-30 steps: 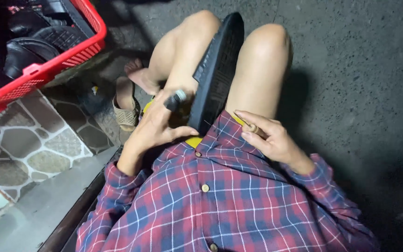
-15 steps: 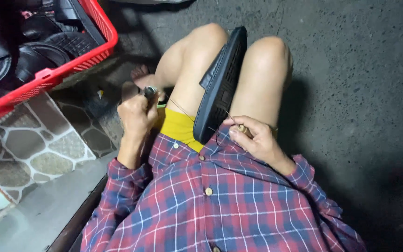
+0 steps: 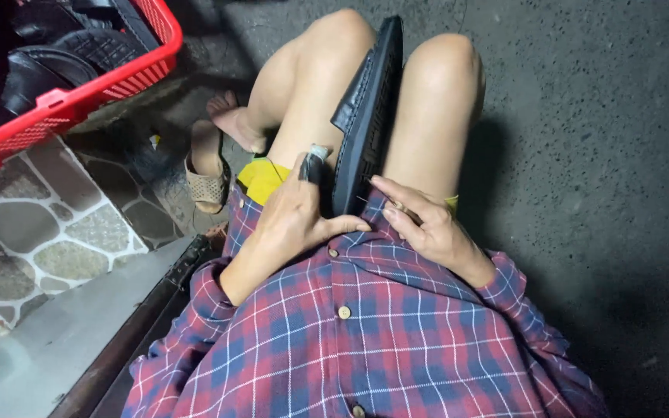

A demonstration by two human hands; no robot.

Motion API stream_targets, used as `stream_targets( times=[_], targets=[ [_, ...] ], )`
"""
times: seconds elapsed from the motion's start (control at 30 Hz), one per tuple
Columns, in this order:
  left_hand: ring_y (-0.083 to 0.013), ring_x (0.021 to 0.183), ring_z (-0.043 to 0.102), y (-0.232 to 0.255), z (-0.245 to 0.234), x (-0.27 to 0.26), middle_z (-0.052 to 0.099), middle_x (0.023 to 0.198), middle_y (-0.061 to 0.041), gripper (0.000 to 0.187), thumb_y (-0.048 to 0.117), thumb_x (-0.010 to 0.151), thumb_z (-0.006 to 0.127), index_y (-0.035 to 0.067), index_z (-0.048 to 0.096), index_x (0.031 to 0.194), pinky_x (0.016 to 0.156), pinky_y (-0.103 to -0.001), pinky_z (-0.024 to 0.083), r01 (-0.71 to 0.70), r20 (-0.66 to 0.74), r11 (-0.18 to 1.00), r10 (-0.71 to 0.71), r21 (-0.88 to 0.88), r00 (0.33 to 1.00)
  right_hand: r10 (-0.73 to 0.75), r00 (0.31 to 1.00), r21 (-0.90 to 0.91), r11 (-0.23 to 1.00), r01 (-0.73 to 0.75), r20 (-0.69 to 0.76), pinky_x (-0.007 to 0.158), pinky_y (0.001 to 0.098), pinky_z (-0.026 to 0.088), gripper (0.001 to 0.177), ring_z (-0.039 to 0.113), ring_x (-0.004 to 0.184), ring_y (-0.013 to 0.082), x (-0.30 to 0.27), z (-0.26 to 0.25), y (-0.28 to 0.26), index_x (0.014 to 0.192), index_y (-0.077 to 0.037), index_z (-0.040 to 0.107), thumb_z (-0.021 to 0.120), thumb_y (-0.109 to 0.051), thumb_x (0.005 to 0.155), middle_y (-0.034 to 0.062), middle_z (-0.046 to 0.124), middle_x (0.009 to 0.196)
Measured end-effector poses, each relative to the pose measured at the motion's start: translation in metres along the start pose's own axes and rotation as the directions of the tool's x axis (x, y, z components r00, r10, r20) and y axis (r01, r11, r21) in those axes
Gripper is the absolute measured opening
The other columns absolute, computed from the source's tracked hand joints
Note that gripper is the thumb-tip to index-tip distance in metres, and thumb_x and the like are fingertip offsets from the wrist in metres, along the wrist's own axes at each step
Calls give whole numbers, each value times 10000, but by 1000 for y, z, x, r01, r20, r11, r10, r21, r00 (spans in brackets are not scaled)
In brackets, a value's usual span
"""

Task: Hand-stitching the sole of a black sandal using a stitching awl and thread while sitting on the floor.

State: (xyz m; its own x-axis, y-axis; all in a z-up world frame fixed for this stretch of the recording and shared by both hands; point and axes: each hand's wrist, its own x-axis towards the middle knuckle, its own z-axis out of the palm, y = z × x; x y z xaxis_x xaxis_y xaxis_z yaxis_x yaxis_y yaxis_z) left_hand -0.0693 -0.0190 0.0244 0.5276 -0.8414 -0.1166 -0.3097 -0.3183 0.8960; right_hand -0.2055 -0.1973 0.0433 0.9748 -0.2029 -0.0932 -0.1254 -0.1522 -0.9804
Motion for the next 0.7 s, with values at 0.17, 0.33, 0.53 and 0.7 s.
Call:
stream_targets(
  times=[0.17, 0.33, 0.53, 0.7],
  targets=[
    [-481, 788, 655, 7, -3, 2, 642, 780, -289, 587, 449, 686, 809, -58, 582, 875, 684, -542, 515, 369, 197, 903, -412, 222, 889, -8, 991, -281, 959, 46, 137, 570, 389, 481, 355, 592, 606, 303, 10, 1, -31, 1285, -85, 595, 501, -90, 943, 147, 611, 765],
    [-317, 721, 675, -34, 1, -1, 656, 701, -164, 515, 417, 576, 869, 57, 609, 838, 607, -372, 513, 434, 154, 901, -430, 7, 890, -8, 991, -259, 965, 43, 135, 562, 399, 469, 365, 552, 573, 295, 9, 6, -23, 1300, -77, 579, 463, -80, 954, 158, 586, 721],
    [-170, 682, 625, -27, -11, 5, 691, 708, -110, 420, 255, 604, 895, 39, 673, 888, 591, -277, 529, 444, 181, 867, -410, -225, 894, -8, 987, -280, 958, 54, 163, 559, 375, 471, 397, 551, 560, 275, 11, 8, -15, 1332, -94, 559, 451, -58, 952, 124, 558, 671],
    [-172, 716, 632, -18, -16, 8, 721, 776, -127, 424, 207, 618, 889, 8, 680, 928, 609, -286, 552, 447, 218, 848, -396, -286, 892, -4, 983, -306, 950, 61, 183, 549, 367, 471, 394, 549, 549, 268, 11, 9, -9, 1328, -108, 563, 459, -67, 949, 116, 554, 659]
  ],
)
